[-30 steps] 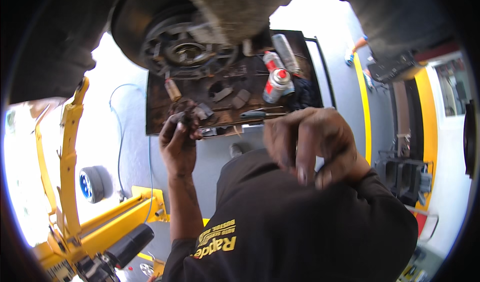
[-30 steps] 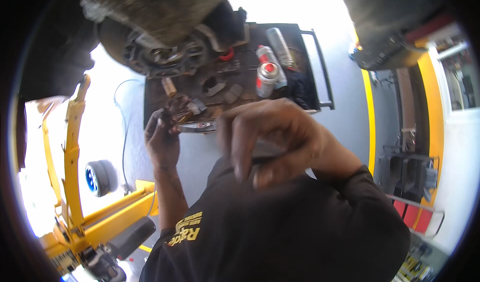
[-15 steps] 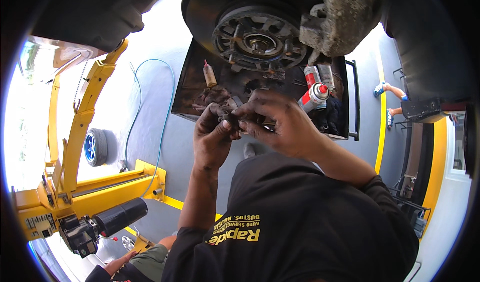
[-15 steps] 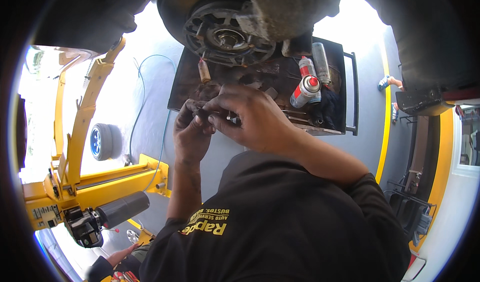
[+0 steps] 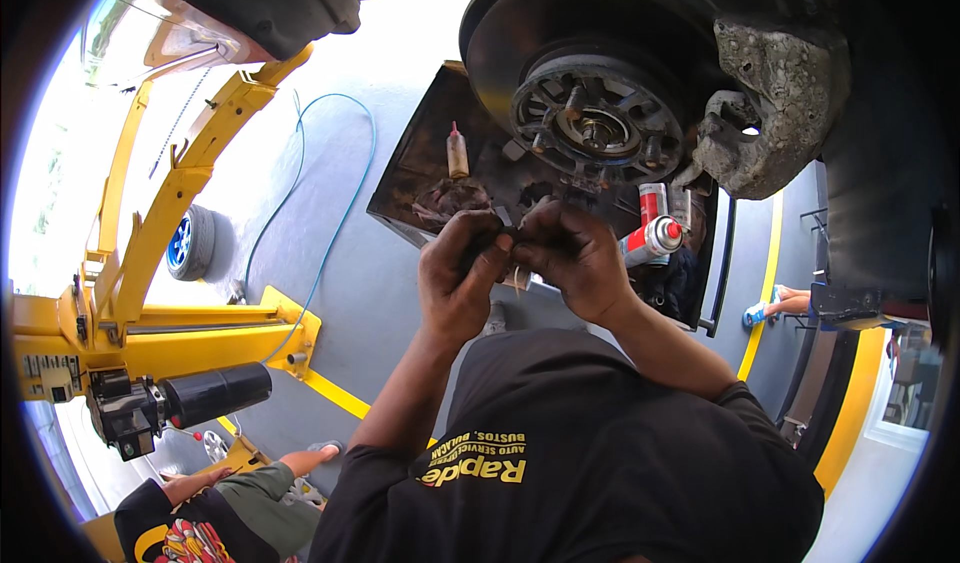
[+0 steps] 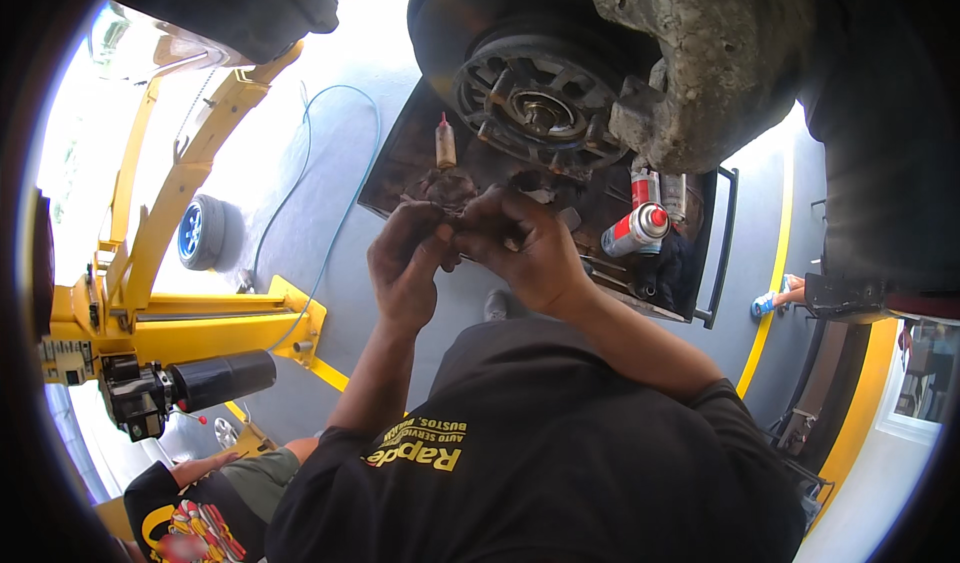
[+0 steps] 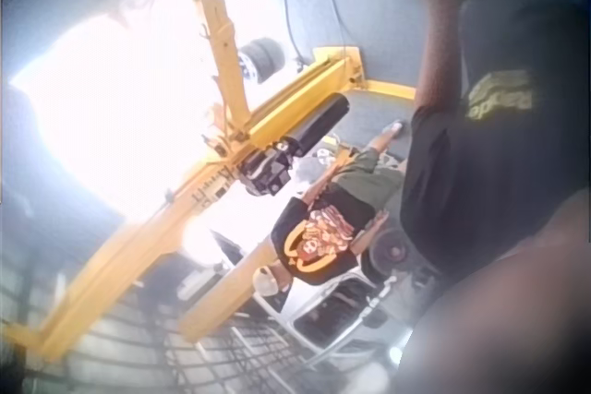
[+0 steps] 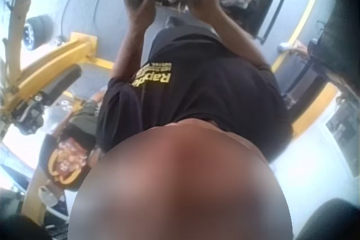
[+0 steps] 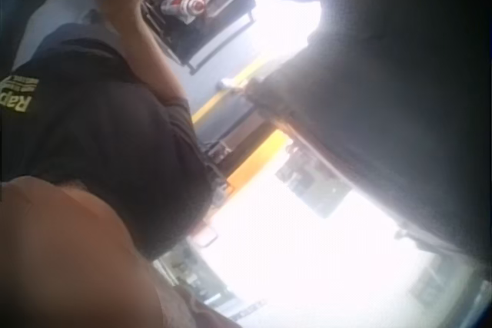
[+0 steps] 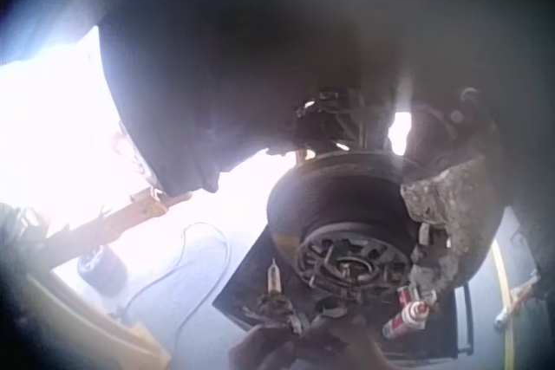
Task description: The person sprays a lubricant onto the brake caliper and rotor, then uses a rag to wipe and clean the components. They handle the brake pads and caliper, repeatedly wiping and inspecting the parts while working under the lifted vehicle.
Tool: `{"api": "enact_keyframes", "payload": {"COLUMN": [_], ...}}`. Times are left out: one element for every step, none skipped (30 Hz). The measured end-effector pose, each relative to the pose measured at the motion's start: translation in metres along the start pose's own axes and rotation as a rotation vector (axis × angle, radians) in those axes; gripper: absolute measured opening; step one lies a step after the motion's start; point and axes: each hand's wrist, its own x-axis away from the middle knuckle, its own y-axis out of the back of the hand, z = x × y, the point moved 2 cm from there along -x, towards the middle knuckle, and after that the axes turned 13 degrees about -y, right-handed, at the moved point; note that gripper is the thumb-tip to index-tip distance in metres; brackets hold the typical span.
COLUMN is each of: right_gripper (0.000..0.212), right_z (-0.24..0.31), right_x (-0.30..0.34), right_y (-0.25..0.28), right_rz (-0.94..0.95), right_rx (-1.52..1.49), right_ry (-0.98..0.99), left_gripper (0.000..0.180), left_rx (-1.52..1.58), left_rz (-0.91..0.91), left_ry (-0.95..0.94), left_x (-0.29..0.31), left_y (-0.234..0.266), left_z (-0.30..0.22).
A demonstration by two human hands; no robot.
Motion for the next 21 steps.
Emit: {"api": "enact_keyframes", "payload": {"right_gripper": [0.016, 0.017, 0.019, 0.019, 0.019, 0.019, 0.018, 0.018, 0.018, 0.018, 0.019, 0.019, 0.019, 0.02, 0.02, 0.022, 0.023, 0.024, 0.024, 0.024, 0.024], "right_z": [-0.002, -0.004, -0.006, -0.006, -0.006, -0.005, -0.003, -0.001, 0.001, 0.003, 0.004, 0.006, 0.006, 0.007, 0.006, 0.006, 0.006, 0.005, 0.004, 0.004, 0.003], "right_x": [-0.001, -0.003, -0.005, -0.007, -0.009, -0.011, -0.013, -0.015, -0.017, -0.018, -0.019, -0.02, -0.02, -0.02, -0.02, -0.021, -0.021, -0.021, -0.022, -0.023, -0.023], "right_y": [-0.002, -0.004, -0.006, -0.005, -0.005, -0.004, -0.002, 0.0, 0.002, 0.004, 0.005, 0.006, 0.005, 0.004, 0.002, 0.0, -0.002, -0.004, -0.005, -0.006, -0.006], "right_rz": [0.038, 0.079, 0.121, 0.103, 0.09, 0.076, 0.072, 0.068, 0.065, 0.064, 0.062, 0.055, 0.055, 0.049, 0.045, 0.024, 0.006, -0.015, -0.011, -0.009, -0.008], "right_rx": [-0.079, -0.157, -0.24, -0.151, -0.064, 0.022, 0.077, 0.133, 0.189, 0.244, 0.298, 0.348, 0.329, 0.307, 0.286, 0.264, 0.244, 0.221, 0.187, 0.153, 0.113], "right_ry": [-0.02, -0.041, -0.062, -0.057, -0.05, -0.045, -0.012, 0.021, 0.056, 0.063, 0.068, 0.082, 0.078, 0.086, 0.092, 0.107, 0.122, 0.135, 0.114, 0.094, 0.041], "left_gripper": [0.017, 0.016, 0.015, 0.014, 0.013, 0.013, 0.013, 0.013, 0.013, 0.013, 0.014, 0.014, 0.015, 0.015, 0.016, 0.017, 0.018, 0.019, 0.02, 0.02, 0.021], "left_rx": [-0.049, -0.094, -0.14, -0.163, -0.185, -0.208, -0.227, -0.246, -0.271, -0.316, -0.365, -0.419, -0.417, -0.42, -0.422, -0.427, -0.431, -0.434, -0.446, -0.457, -0.468], "left_rz": [0.006, 0.017, 0.029, 0.044, 0.057, 0.071, 0.085, 0.099, 0.116, 0.128, 0.144, 0.153, 0.146, 0.13, 0.127, 0.114, 0.111, 0.097, 0.091, 0.07, 0.05], "left_ry": [0.004, 0.007, 0.014, 0.009, 0.006, 0.004, -0.009, -0.022, -0.036, -0.103, -0.167, -0.22, -0.236, -0.245, -0.27, -0.272, -0.293, -0.284, -0.314, -0.319, -0.324], "left_x": [-0.001, -0.002, -0.003, -0.003, -0.004, -0.003, -0.004, -0.004, -0.004, -0.006, -0.007, -0.007, -0.008, -0.009, -0.009, -0.009, -0.01, -0.01, -0.01, -0.009, -0.009], "left_y": [0.001, 0.002, 0.004, 0.005, 0.007, 0.009, 0.01, 0.012, 0.014, 0.015, 0.016, 0.016, 0.016, 0.016, 0.015, 0.015, 0.015, 0.014, 0.014, 0.013, 0.012], "left_z": [0.0, 0.0, 0.0, 0.0, 0.0, 0.0, 0.0, 0.0, 0.0, 0.0, -0.001, -0.002, -0.002, -0.002, -0.002, -0.003, -0.003, -0.003, -0.003, -0.002, -0.001]}}
